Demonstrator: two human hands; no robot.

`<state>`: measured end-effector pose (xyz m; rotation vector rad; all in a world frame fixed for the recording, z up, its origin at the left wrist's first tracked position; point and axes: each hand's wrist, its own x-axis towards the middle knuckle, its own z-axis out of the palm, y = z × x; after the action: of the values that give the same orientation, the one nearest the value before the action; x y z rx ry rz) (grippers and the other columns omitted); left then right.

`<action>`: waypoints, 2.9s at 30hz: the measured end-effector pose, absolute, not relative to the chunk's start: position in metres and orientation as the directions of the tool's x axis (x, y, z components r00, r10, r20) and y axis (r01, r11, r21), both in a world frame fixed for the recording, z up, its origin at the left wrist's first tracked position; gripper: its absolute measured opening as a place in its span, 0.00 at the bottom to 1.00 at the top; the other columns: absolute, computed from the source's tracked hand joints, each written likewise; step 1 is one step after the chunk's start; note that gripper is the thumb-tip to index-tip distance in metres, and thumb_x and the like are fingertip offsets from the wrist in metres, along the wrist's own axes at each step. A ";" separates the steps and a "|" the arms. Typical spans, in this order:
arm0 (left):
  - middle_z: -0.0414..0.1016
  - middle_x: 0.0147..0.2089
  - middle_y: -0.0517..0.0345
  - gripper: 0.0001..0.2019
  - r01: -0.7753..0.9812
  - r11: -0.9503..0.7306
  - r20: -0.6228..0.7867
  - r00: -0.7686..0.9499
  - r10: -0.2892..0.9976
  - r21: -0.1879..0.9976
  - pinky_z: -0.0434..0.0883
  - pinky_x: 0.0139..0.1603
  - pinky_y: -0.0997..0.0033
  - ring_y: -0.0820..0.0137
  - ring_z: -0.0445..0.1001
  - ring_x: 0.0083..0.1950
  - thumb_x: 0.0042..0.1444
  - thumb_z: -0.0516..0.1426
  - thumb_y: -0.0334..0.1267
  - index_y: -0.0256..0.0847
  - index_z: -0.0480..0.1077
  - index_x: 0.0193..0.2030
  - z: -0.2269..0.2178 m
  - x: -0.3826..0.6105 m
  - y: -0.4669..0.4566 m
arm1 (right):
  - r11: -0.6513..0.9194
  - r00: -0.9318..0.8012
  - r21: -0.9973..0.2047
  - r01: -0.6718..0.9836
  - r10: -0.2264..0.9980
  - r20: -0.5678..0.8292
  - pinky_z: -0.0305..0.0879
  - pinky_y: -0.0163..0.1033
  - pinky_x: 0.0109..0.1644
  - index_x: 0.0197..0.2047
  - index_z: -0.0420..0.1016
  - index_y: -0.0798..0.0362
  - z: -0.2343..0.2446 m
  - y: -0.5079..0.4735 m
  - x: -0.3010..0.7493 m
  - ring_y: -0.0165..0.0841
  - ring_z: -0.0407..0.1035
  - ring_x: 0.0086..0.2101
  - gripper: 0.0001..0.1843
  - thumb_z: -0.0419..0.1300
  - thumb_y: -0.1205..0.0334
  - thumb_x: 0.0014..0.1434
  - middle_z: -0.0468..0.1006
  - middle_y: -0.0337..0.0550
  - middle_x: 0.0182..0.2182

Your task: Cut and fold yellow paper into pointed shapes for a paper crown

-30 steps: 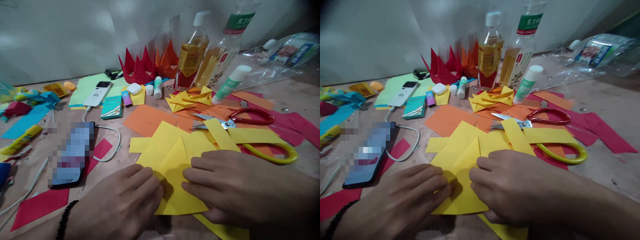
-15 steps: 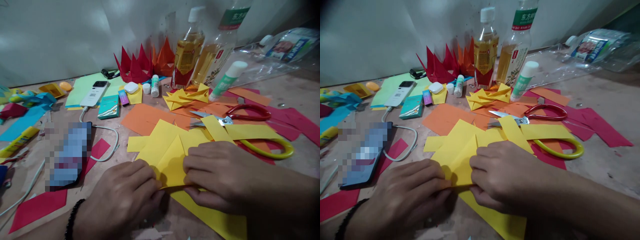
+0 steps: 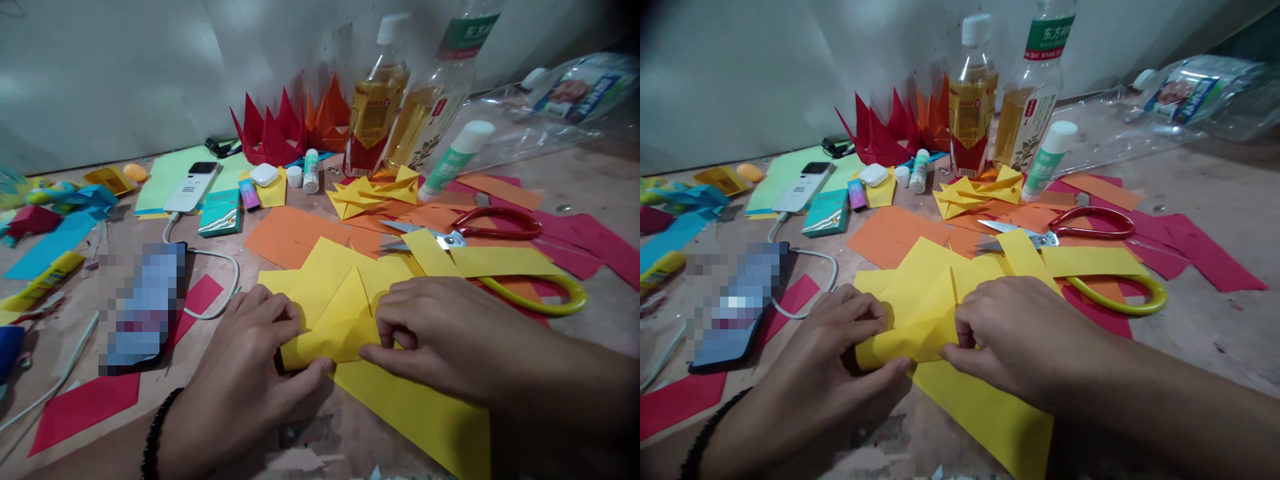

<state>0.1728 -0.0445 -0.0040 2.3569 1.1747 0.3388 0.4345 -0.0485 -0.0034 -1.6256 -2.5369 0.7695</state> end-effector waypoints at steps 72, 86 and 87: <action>0.84 0.34 0.55 0.24 0.339 0.048 -0.247 0.575 0.780 0.940 0.77 0.30 0.71 0.67 0.80 0.33 0.76 0.53 0.53 0.44 0.84 0.37 0.008 0.156 -0.042 | -0.234 -0.405 -0.831 0.505 0.786 -0.467 0.63 0.32 0.32 0.34 0.87 0.47 0.011 -0.036 0.437 0.29 0.70 0.31 0.11 0.73 0.49 0.60 0.82 0.34 0.31; 0.74 0.29 0.61 0.19 0.490 0.232 -0.512 0.575 0.639 0.840 0.62 0.29 0.77 0.73 0.64 0.30 0.68 0.61 0.52 0.40 0.82 0.35 0.013 0.158 -0.044 | -0.330 -0.414 -0.891 0.311 0.797 -0.440 0.57 0.32 0.28 0.32 0.84 0.51 0.002 -0.066 0.413 0.27 0.64 0.25 0.14 0.68 0.50 0.62 0.78 0.35 0.24; 0.75 0.30 0.60 0.19 0.495 0.267 -0.544 0.585 0.601 0.827 0.63 0.30 0.76 0.73 0.66 0.31 0.68 0.61 0.53 0.40 0.83 0.37 0.014 0.159 -0.045 | -0.355 -0.420 -0.882 0.309 0.781 -0.462 0.56 0.32 0.27 0.32 0.85 0.51 0.002 -0.068 0.411 0.27 0.63 0.24 0.14 0.68 0.50 0.62 0.77 0.35 0.24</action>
<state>0.1589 -0.0447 0.0136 1.3700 1.0293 0.0924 0.4114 -0.0678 0.0016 -1.4309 -1.5182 1.8306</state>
